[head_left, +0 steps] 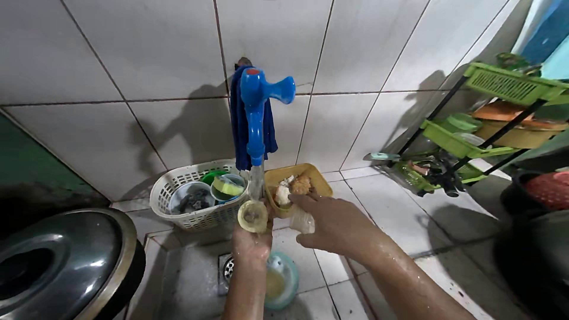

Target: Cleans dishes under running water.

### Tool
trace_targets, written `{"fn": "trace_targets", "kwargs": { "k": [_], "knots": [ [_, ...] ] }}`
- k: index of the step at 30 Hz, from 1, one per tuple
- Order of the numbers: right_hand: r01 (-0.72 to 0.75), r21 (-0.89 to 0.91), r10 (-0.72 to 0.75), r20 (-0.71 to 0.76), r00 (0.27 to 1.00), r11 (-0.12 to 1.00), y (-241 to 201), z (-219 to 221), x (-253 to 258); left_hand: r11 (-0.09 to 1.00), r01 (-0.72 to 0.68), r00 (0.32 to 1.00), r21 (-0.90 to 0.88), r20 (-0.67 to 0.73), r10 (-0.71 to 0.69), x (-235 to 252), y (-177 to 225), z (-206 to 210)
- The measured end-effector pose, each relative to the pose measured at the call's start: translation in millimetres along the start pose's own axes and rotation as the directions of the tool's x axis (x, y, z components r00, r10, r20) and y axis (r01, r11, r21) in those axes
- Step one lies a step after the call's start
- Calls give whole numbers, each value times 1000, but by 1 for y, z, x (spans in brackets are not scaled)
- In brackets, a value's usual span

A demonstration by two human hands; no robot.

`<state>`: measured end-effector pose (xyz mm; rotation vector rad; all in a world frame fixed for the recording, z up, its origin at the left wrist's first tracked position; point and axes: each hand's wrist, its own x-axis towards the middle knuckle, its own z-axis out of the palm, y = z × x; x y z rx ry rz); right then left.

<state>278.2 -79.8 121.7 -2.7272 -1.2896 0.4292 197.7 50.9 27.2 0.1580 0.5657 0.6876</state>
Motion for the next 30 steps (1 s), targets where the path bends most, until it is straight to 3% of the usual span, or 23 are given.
{"fn": "trace_targets", "kwargs": {
  "k": [6,8,12,15,17,22,24,27,30],
  "knots": [
    [-51,162,37,89,995,985,16,46,-9,989,-37,993,-146,105,52,-2,1,17],
    [-94,187,67,148,987,978,17,55,-11,995,-5,993,-97,119,17,-6,3,22],
    [-128,296,77,180,981,947,18,76,-9,957,10,989,288,141,-53,-10,10,31],
    [-142,393,56,222,973,908,17,92,-1,756,-192,971,626,232,55,-10,15,30],
    [-136,451,29,235,972,882,16,102,5,620,-297,952,726,275,133,-7,19,27],
    [-116,630,1,179,984,768,9,124,24,506,-270,962,819,216,165,-12,28,21],
    [-79,753,4,101,995,653,-1,126,32,547,-313,949,776,274,154,-18,31,14],
    [25,850,-26,-13,1000,526,-17,115,41,731,-423,901,535,335,277,-24,36,3],
    [230,849,-103,-206,973,476,-33,106,50,912,-372,924,172,164,345,-23,46,-17]
  ]
}}
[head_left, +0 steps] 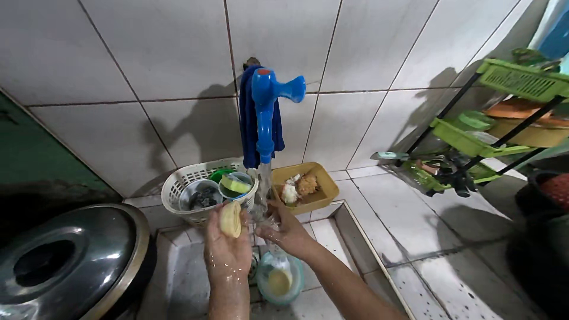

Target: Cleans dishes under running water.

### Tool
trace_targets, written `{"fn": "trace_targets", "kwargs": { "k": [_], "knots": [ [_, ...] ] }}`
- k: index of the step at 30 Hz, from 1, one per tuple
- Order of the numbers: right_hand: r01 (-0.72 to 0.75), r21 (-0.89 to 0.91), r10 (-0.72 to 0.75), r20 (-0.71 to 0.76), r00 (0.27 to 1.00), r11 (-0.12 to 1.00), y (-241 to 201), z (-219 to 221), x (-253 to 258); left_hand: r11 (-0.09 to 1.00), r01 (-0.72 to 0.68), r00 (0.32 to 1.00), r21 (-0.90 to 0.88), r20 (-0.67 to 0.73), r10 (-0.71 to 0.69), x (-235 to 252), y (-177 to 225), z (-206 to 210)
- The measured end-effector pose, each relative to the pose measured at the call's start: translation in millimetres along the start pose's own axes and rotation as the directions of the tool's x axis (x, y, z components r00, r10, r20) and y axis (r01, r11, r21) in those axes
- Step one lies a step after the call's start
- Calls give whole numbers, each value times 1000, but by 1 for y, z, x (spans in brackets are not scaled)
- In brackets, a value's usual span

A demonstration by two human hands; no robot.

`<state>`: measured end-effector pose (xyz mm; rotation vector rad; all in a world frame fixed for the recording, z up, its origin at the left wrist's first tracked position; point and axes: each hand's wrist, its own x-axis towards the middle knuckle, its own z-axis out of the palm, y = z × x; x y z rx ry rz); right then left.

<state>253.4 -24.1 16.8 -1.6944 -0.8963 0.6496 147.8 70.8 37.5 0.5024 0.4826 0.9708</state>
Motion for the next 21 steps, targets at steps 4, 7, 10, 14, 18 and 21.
{"fn": "trace_targets", "kwargs": {
  "k": [4,7,10,14,18,21],
  "knots": [
    [78,67,-72,-83,994,995,-13,7,20,975,133,931,-179,-314,-185,-2,-2,-29],
    [52,16,-50,-147,988,998,-22,6,23,967,204,898,-153,-364,-247,-11,-9,-49],
    [39,123,-25,-112,993,992,-31,1,20,957,221,890,-187,-362,-277,-17,-13,-60],
    [48,151,-29,-124,992,987,-29,0,15,953,247,888,-176,-353,-295,-20,-16,-62],
    [55,98,-38,-165,986,994,-21,7,11,950,251,886,-183,-351,-302,-21,-20,-64],
    [60,247,-24,-146,989,967,-21,11,5,952,241,885,-187,-361,-295,-22,-20,-62]
  ]
}}
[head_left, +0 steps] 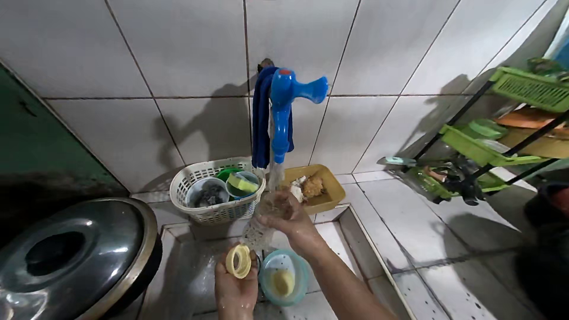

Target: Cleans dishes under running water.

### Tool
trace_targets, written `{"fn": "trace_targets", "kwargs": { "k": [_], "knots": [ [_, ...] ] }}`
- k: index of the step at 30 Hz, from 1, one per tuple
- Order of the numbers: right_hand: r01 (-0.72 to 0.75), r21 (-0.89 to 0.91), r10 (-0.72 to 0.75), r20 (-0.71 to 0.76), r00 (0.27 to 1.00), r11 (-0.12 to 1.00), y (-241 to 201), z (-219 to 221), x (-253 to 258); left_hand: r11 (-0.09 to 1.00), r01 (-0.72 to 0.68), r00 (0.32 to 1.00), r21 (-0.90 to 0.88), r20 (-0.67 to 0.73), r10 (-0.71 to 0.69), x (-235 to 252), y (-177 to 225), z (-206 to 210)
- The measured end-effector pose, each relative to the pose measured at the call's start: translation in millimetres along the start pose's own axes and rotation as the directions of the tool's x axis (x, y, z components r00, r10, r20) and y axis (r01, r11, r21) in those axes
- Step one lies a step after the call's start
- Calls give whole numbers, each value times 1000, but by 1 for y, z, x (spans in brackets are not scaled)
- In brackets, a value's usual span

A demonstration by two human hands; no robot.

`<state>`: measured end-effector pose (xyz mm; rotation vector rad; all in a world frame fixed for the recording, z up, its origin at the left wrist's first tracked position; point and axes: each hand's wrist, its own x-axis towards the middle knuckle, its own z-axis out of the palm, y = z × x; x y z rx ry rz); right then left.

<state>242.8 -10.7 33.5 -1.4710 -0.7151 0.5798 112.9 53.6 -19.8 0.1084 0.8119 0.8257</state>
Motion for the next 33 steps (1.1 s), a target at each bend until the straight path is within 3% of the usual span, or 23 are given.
{"fn": "trace_targets", "kwargs": {
  "k": [3,5,7,9,14,17,21,24,28,30,33],
  "knots": [
    [-11,-18,10,-66,998,1000,7,7,-5,1000,-1,1000,19,17,1,1,-2,-8],
    [-67,192,89,-109,990,979,11,11,-5,1000,5,1000,6,4,-5,1,0,-7],
    [-195,504,283,-104,954,842,14,17,-6,1000,4,999,-9,-34,-4,1,-1,-8],
    [-284,698,453,-65,889,658,22,24,-3,1000,1,999,-10,-52,-1,2,-2,-9],
    [-316,871,627,12,779,377,46,41,1,999,-19,999,26,-45,20,2,-2,-8],
    [-298,900,629,35,777,318,44,47,3,999,-36,998,39,-45,38,4,2,-12],
    [-326,783,481,39,876,529,34,38,17,1000,-13,1000,24,-21,13,7,4,-15],
    [-291,686,427,-32,904,667,14,32,29,999,7,1000,40,-14,-6,6,-2,-10],
    [-89,338,99,-12,995,937,-3,18,32,995,87,995,47,40,-89,6,-15,3],
    [64,124,-67,20,998,990,-13,12,32,990,110,992,86,57,-115,7,-23,16],
    [163,-132,-148,120,982,978,-33,0,29,969,177,977,174,92,-195,6,-30,39]
  ]
}}
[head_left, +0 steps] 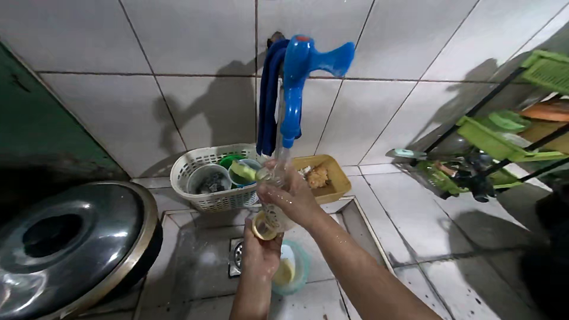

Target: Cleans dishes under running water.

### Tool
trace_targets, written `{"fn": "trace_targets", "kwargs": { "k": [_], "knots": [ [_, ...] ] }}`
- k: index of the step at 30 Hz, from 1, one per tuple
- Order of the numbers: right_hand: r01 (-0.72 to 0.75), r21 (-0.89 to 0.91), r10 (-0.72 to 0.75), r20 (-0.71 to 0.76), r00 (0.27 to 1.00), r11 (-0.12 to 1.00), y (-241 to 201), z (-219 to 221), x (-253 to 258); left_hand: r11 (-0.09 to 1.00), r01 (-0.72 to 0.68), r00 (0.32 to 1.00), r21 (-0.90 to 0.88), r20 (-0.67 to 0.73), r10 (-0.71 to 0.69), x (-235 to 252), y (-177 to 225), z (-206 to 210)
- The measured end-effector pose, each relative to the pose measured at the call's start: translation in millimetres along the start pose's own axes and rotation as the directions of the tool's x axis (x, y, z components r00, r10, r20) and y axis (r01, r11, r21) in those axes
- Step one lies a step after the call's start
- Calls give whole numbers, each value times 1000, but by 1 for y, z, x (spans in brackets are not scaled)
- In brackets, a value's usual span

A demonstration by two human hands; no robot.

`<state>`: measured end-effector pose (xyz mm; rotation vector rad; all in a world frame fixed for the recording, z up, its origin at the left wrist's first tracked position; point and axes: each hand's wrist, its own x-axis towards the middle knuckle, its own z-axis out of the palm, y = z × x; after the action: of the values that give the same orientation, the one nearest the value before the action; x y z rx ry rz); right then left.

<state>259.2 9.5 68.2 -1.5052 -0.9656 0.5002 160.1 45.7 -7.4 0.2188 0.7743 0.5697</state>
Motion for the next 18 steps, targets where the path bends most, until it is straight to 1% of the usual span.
{"fn": "trace_targets", "kwargs": {
  "k": [1,2,3,4,5,6,7,8,10,12,14,15,17,18],
  "knots": [
    [-11,-169,24,75,997,986,-7,-8,0,1000,16,1000,14,18,-16,1,0,8],
    [-38,-375,102,152,983,926,-17,-16,1,1000,25,999,11,37,-25,2,-1,15],
    [-44,-559,188,202,961,828,-26,-22,1,1000,28,998,2,64,-28,3,-1,21],
    [-33,-677,248,225,942,736,-33,-27,-1,999,38,993,-18,116,-36,3,-2,25],
    [-23,-740,284,228,931,672,-39,-32,-5,998,50,988,-32,148,-45,3,-2,30],
    [-18,-753,281,223,933,658,-43,-39,-11,998,50,987,-26,151,-46,1,-2,37],
    [-29,-730,260,206,943,683,-42,-47,-18,999,45,986,-12,164,-43,0,-3,42],
    [-48,-679,226,177,958,733,-39,-55,-28,999,44,983,10,179,-45,-1,-2,45],
    [-99,-565,170,74,983,819,-21,-69,-49,997,33,980,64,192,-45,-2,1,52],
    [-180,-456,170,-65,983,871,2,-77,-72,997,15,982,76,186,-29,-3,6,60],
    [-266,-340,223,-161,961,902,26,-80,-94,998,-16,985,57,175,6,-2,12,69],
    [-301,-255,264,-169,949,919,35,-80,-104,999,-32,981,43,191,23,-3,15,72],
    [-319,-17,314,-125,941,948,46,-74,-116,993,-105,973,45,213,93,-8,21,76],
    [-310,114,321,-91,943,944,47,-68,-119,975,-186,962,117,224,157,-11,24,77]
  ]
}}
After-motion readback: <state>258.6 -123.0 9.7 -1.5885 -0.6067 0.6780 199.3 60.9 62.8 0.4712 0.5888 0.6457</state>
